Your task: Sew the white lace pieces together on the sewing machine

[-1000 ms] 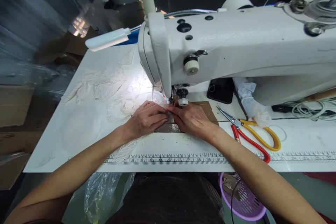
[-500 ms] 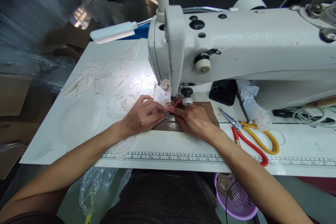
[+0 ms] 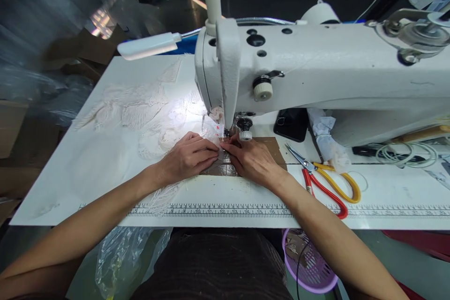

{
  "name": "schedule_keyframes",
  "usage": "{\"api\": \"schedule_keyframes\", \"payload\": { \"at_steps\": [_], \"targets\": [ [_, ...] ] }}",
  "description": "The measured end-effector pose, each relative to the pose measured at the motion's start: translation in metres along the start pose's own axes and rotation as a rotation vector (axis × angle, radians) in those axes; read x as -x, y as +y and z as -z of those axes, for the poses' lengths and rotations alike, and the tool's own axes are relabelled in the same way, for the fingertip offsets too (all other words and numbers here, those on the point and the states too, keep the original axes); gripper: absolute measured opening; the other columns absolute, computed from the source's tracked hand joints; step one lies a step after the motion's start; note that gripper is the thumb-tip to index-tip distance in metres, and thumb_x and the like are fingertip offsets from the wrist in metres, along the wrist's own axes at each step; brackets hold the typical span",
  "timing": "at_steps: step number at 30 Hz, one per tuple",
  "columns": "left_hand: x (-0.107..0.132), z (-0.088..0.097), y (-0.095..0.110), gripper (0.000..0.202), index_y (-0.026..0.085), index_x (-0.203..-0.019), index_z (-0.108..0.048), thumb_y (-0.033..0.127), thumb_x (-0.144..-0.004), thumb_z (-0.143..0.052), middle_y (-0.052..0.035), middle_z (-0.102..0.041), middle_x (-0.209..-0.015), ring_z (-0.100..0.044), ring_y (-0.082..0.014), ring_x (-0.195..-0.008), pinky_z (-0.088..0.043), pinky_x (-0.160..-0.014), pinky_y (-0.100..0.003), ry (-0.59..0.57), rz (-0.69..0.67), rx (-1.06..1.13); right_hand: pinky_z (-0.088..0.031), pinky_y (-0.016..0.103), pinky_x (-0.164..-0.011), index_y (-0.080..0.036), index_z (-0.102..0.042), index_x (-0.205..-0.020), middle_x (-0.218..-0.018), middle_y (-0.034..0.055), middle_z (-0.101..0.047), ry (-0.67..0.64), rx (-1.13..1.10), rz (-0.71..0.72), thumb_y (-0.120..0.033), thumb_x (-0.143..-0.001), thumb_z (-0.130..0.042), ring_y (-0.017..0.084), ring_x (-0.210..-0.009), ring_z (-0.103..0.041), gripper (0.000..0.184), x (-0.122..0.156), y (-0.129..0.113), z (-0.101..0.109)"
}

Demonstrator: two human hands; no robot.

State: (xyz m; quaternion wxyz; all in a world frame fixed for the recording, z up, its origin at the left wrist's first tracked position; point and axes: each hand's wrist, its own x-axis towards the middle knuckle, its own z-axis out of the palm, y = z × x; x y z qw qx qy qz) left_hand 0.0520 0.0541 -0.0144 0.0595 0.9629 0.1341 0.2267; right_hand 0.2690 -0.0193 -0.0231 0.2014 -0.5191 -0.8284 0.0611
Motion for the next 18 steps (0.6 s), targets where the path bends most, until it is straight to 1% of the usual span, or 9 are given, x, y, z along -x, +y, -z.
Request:
{"api": "schedule_keyframes", "payload": {
  "at_steps": [3, 6, 9, 12, 16, 18],
  "targets": [
    [0.0000, 0.0007, 0.0019, 0.013, 0.020, -0.090, -0.067, 0.020, -0.094, -0.055, -0.0013, -0.071, -0.098, -0.062, -0.0126, -0.080, -0.043, -0.088, -0.038, 0.023, 0.025, -0.014, -0.055, 0.038, -0.078, -0.022, -0.065, -0.125, -0.109, 0.0125, -0.064, 0.029, -0.057, 0.016, -0.016, -0.089, -0.051, 0.024, -0.096, -0.062, 0.038, 0.0006, -0.0001, 0.0013],
    [-0.0006, 0.0015, 0.0035, 0.012, 0.020, -0.087, -0.067, 0.019, -0.093, -0.056, -0.0014, -0.070, -0.097, -0.062, -0.0134, -0.082, -0.041, -0.094, -0.042, 0.051, 0.024, -0.045, -0.054, 0.038, -0.079, -0.021, -0.067, -0.122, -0.110, 0.0119, -0.065, 0.047, -0.085, 0.041, -0.015, -0.089, -0.052, 0.023, -0.094, -0.063, 0.037, 0.0009, -0.0006, 0.0025],
    [-0.0015, 0.0019, 0.0036, 0.010, 0.019, -0.087, -0.066, 0.018, -0.092, -0.058, -0.0027, -0.070, -0.096, -0.062, -0.0148, -0.083, -0.043, -0.089, -0.041, 0.082, 0.009, -0.082, -0.055, 0.039, -0.076, -0.020, -0.068, -0.120, -0.110, 0.0126, -0.065, 0.047, -0.063, 0.032, -0.016, -0.089, -0.051, 0.023, -0.092, -0.063, 0.036, 0.0007, -0.0013, 0.0029],
    [-0.0019, 0.0009, 0.0026, 0.009, 0.019, -0.088, -0.066, 0.017, -0.091, -0.059, -0.0025, -0.070, -0.093, -0.061, -0.0140, -0.078, -0.043, -0.085, -0.039, 0.098, -0.016, -0.099, -0.055, 0.039, -0.075, -0.019, -0.069, -0.119, -0.110, 0.0130, -0.066, 0.037, -0.043, 0.011, -0.016, -0.089, -0.051, 0.024, -0.092, -0.064, 0.035, 0.0007, -0.0020, 0.0023],
    [-0.0013, -0.0016, 0.0012, 0.009, 0.019, -0.090, -0.065, 0.015, -0.091, -0.058, -0.0012, -0.071, -0.097, -0.062, -0.0118, -0.078, -0.043, -0.091, -0.038, 0.097, -0.043, -0.083, -0.055, 0.040, -0.079, -0.019, -0.067, -0.121, -0.113, 0.0137, -0.065, 0.010, -0.037, -0.018, -0.016, -0.088, -0.052, 0.025, -0.096, -0.064, 0.037, 0.0017, -0.0031, 0.0013],
    [-0.0009, -0.0024, 0.0009, 0.009, 0.019, -0.092, -0.065, 0.015, -0.092, -0.057, -0.0012, -0.071, -0.096, -0.061, -0.0114, -0.077, -0.043, -0.092, -0.038, 0.083, -0.046, -0.089, -0.055, 0.041, -0.082, -0.020, -0.067, -0.122, -0.114, 0.0136, -0.065, 0.001, -0.051, -0.036, -0.016, -0.089, -0.051, 0.025, -0.098, -0.064, 0.037, 0.0023, -0.0032, 0.0015]
  ]
}}
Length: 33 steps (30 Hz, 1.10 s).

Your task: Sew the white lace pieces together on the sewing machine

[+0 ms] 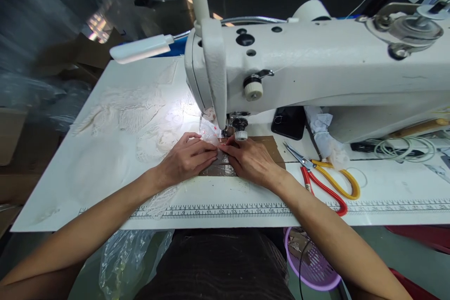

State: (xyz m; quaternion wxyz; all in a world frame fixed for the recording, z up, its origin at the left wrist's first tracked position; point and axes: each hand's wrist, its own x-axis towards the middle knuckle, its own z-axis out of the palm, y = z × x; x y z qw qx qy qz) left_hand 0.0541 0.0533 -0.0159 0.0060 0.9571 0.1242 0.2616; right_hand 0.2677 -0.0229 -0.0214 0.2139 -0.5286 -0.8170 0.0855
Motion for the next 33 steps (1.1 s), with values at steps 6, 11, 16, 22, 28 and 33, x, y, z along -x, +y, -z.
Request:
{"api": "schedule_keyframes", "payload": {
  "at_steps": [6, 11, 16, 22, 28, 33],
  "targets": [
    [0.0005, 0.0002, 0.0013, 0.010, 0.017, -0.089, -0.064, 0.017, -0.093, -0.055, -0.0035, -0.071, -0.097, -0.061, -0.0135, -0.077, -0.044, -0.091, -0.040, -0.014, -0.010, -0.071, -0.055, 0.036, -0.080, -0.018, -0.059, -0.132, -0.110, 0.0119, -0.070, 0.038, -0.199, -0.071, -0.021, -0.094, -0.046, 0.022, -0.091, -0.067, 0.040, -0.0004, 0.0030, 0.0050],
    [0.0019, -0.0015, 0.0025, 0.011, 0.017, -0.089, -0.064, 0.016, -0.094, -0.053, -0.0040, -0.071, -0.098, -0.065, -0.0140, -0.083, -0.043, -0.095, -0.041, -0.008, 0.004, -0.052, -0.054, 0.031, -0.068, -0.018, -0.062, -0.127, -0.100, 0.0096, -0.073, 0.065, -0.220, -0.114, -0.018, -0.091, -0.048, 0.019, -0.075, -0.067, 0.039, -0.0012, 0.0029, 0.0071],
    [0.0031, -0.0034, 0.0027, 0.010, 0.017, -0.091, -0.063, 0.017, -0.094, -0.054, -0.0032, -0.071, -0.097, -0.065, -0.0126, -0.080, -0.045, -0.096, -0.041, -0.008, 0.012, -0.023, -0.053, 0.032, -0.068, -0.017, -0.066, -0.123, -0.103, 0.0111, -0.072, 0.100, -0.186, -0.113, -0.018, -0.090, -0.049, 0.020, -0.078, -0.067, 0.036, -0.0010, 0.0031, 0.0064],
    [0.0036, -0.0043, 0.0022, 0.010, 0.017, -0.089, -0.064, 0.018, -0.094, -0.055, -0.0016, -0.072, -0.098, -0.064, -0.0111, -0.077, -0.044, -0.097, -0.040, 0.022, 0.005, -0.039, -0.054, 0.034, -0.068, -0.020, -0.065, -0.124, -0.099, 0.0093, -0.072, 0.122, -0.170, -0.096, -0.017, -0.090, -0.049, 0.020, -0.077, -0.066, 0.037, 0.0004, 0.0041, 0.0043],
    [0.0031, -0.0048, 0.0005, 0.011, 0.019, -0.088, -0.065, 0.019, -0.094, -0.055, -0.0014, -0.072, -0.095, -0.065, -0.0125, -0.079, -0.045, -0.096, -0.042, 0.004, -0.017, -0.054, -0.055, 0.038, -0.085, -0.023, -0.068, -0.119, -0.109, 0.0101, -0.066, 0.035, -0.222, 0.057, -0.013, -0.088, -0.051, 0.020, -0.095, -0.065, 0.038, 0.0038, 0.0021, 0.0069],
    [0.0033, -0.0030, -0.0005, 0.011, 0.020, -0.090, -0.067, 0.025, -0.093, -0.057, -0.0013, -0.072, -0.099, -0.067, -0.0142, -0.084, -0.043, -0.100, -0.044, -0.040, 0.019, 0.020, -0.055, 0.041, -0.085, -0.025, -0.070, -0.117, -0.111, 0.0108, -0.063, -0.006, -0.111, 0.084, -0.013, -0.085, -0.056, 0.023, -0.098, -0.063, 0.037, 0.0056, 0.0015, 0.0057]
  ]
}}
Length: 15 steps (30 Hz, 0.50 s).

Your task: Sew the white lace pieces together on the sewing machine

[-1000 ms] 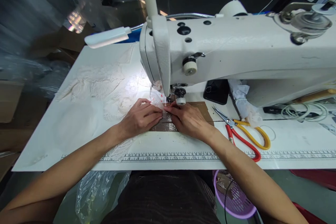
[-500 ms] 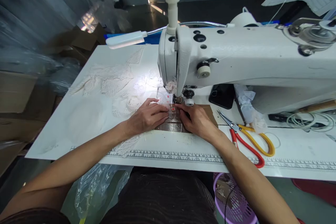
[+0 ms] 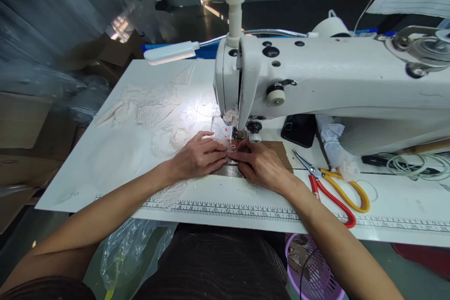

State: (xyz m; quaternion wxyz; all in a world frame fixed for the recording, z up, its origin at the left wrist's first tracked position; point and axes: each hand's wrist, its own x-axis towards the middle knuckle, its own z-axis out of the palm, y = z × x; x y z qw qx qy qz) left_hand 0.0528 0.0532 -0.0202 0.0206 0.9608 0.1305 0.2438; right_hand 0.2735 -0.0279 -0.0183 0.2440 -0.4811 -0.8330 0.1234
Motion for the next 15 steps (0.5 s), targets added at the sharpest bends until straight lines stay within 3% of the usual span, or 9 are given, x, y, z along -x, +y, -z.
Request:
{"api": "schedule_keyframes", "payload": {
  "at_steps": [5, 9, 15],
  "targets": [
    [-0.005, 0.013, -0.001, 0.013, 0.020, -0.093, -0.067, 0.025, -0.093, -0.055, 0.0000, -0.073, -0.099, -0.066, -0.0145, -0.086, -0.041, -0.101, -0.045, -0.003, 0.036, 0.090, -0.056, 0.044, -0.084, -0.022, -0.069, -0.118, -0.110, 0.0131, -0.061, -0.019, 0.084, 0.012, -0.018, -0.089, -0.053, 0.024, -0.098, -0.062, 0.034, 0.001, -0.004, -0.001],
    [-0.012, 0.021, -0.001, 0.016, 0.017, -0.087, -0.066, 0.021, -0.094, -0.053, -0.0036, -0.072, -0.095, -0.062, -0.0154, -0.081, -0.044, -0.079, -0.036, 0.051, 0.107, -0.031, -0.057, 0.042, -0.080, -0.022, -0.068, -0.119, -0.110, 0.0130, -0.061, 0.001, 0.124, 0.002, -0.015, -0.087, -0.050, 0.024, -0.096, -0.061, 0.037, 0.003, -0.008, -0.003],
    [-0.013, 0.013, 0.003, 0.018, 0.012, -0.100, -0.064, 0.022, -0.096, -0.049, -0.0110, -0.067, -0.104, -0.059, -0.0190, -0.085, -0.042, -0.074, -0.035, -0.108, 0.078, -0.210, -0.057, 0.041, -0.075, -0.024, -0.070, -0.114, -0.111, 0.0125, -0.061, 0.029, 0.148, 0.005, -0.015, -0.086, -0.052, 0.024, -0.093, -0.062, 0.035, 0.003, -0.010, -0.004]
  ]
}}
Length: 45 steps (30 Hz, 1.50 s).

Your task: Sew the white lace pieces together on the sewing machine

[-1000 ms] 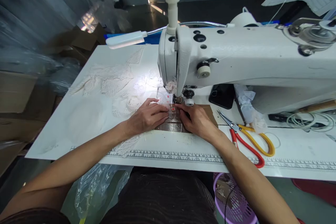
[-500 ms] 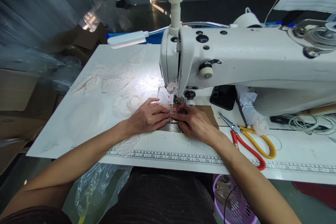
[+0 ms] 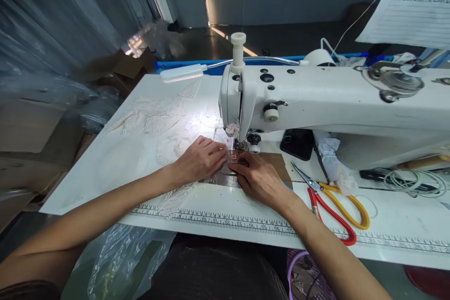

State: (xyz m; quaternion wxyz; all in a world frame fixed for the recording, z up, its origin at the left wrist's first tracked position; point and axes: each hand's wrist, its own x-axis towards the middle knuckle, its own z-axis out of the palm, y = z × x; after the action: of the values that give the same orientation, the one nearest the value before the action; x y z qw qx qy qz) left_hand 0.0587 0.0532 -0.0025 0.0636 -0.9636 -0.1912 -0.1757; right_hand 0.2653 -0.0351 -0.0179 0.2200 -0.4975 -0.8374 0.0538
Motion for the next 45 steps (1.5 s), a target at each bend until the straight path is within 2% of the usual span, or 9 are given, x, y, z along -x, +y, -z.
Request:
{"api": "schedule_keyframes", "payload": {
  "at_steps": [4, 10, 12, 16, 22, 27, 34, 45],
  "targets": [
    [-0.004, -0.008, -0.005, 0.023, 0.013, -0.106, -0.064, 0.027, -0.096, -0.048, -0.0116, -0.065, -0.112, -0.057, -0.0203, -0.085, -0.041, -0.075, -0.036, -0.048, -0.026, -0.034, -0.057, 0.042, -0.076, -0.022, -0.070, -0.113, -0.112, 0.0132, -0.062, 0.007, -0.001, -0.010, -0.016, -0.089, -0.049, 0.024, -0.094, -0.062, 0.033, -0.001, -0.001, 0.000],
    [-0.022, -0.011, -0.031, 0.026, 0.017, -0.107, -0.066, 0.029, -0.097, -0.046, -0.0093, -0.065, -0.117, -0.056, -0.0195, -0.088, -0.040, -0.078, -0.035, -0.119, -0.159, 0.052, -0.057, 0.042, -0.079, -0.016, -0.067, -0.115, -0.112, 0.0153, -0.062, 0.030, 0.017, -0.059, -0.015, -0.090, -0.048, 0.026, -0.095, -0.061, 0.032, -0.003, -0.002, -0.003],
    [-0.024, -0.011, -0.036, 0.028, 0.016, -0.109, -0.066, 0.030, -0.097, -0.045, -0.0088, -0.066, -0.116, -0.055, -0.0194, -0.087, -0.040, -0.078, -0.035, -0.120, -0.167, 0.089, -0.056, 0.042, -0.078, -0.017, -0.066, -0.115, -0.112, 0.0155, -0.062, 0.028, 0.028, -0.070, -0.015, -0.090, -0.047, 0.026, -0.096, -0.061, 0.032, -0.004, -0.003, -0.004],
    [-0.021, -0.014, -0.033, 0.030, 0.016, -0.114, -0.064, 0.032, -0.099, -0.043, -0.0089, -0.066, -0.116, -0.055, -0.0205, -0.088, -0.038, -0.079, -0.037, -0.078, -0.082, 0.077, -0.056, 0.041, -0.076, -0.017, -0.064, -0.118, -0.115, 0.0160, -0.062, -0.005, 0.055, -0.088, -0.014, -0.090, -0.046, 0.026, -0.097, -0.061, 0.033, -0.003, -0.005, -0.006],
    [-0.018, -0.019, -0.029, 0.031, 0.013, -0.109, -0.064, 0.031, -0.099, -0.041, -0.0109, -0.065, -0.111, -0.053, -0.0206, -0.082, -0.035, -0.074, -0.038, -0.060, -0.088, -0.014, -0.056, 0.041, -0.077, -0.016, -0.063, -0.120, -0.118, 0.0163, -0.060, -0.041, 0.092, -0.125, -0.012, -0.088, -0.048, 0.028, -0.100, -0.060, 0.035, -0.004, -0.009, -0.006],
    [-0.020, -0.020, -0.032, 0.033, 0.013, -0.112, -0.064, 0.032, -0.100, -0.040, -0.0102, -0.067, -0.106, -0.053, -0.0217, -0.086, -0.036, -0.078, -0.040, -0.059, -0.052, 0.057, -0.056, 0.039, -0.072, -0.016, -0.061, -0.123, -0.116, 0.0154, -0.061, -0.056, 0.142, -0.152, -0.014, -0.089, -0.048, 0.029, -0.099, -0.061, 0.037, -0.004, -0.011, -0.005],
    [-0.017, -0.023, -0.035, 0.034, 0.016, -0.117, -0.063, 0.035, -0.098, -0.041, -0.0091, -0.067, -0.118, -0.055, -0.0225, -0.093, -0.039, -0.078, -0.040, -0.051, 0.013, 0.215, -0.056, 0.039, -0.075, -0.015, -0.062, -0.123, -0.115, 0.0152, -0.061, -0.053, 0.119, -0.136, -0.014, -0.090, -0.048, 0.028, -0.100, -0.061, 0.036, -0.004, -0.008, -0.004],
    [-0.018, -0.025, -0.031, 0.032, 0.017, -0.113, -0.066, 0.030, -0.097, -0.041, -0.0088, -0.065, -0.122, -0.054, -0.0234, -0.091, -0.037, -0.082, -0.044, -0.002, -0.080, 0.058, -0.056, 0.038, -0.070, -0.017, -0.064, -0.120, -0.116, 0.0157, -0.061, -0.016, 0.113, -0.126, -0.016, -0.089, -0.048, 0.026, -0.095, -0.061, 0.034, -0.002, -0.005, -0.009]
  ]
}}
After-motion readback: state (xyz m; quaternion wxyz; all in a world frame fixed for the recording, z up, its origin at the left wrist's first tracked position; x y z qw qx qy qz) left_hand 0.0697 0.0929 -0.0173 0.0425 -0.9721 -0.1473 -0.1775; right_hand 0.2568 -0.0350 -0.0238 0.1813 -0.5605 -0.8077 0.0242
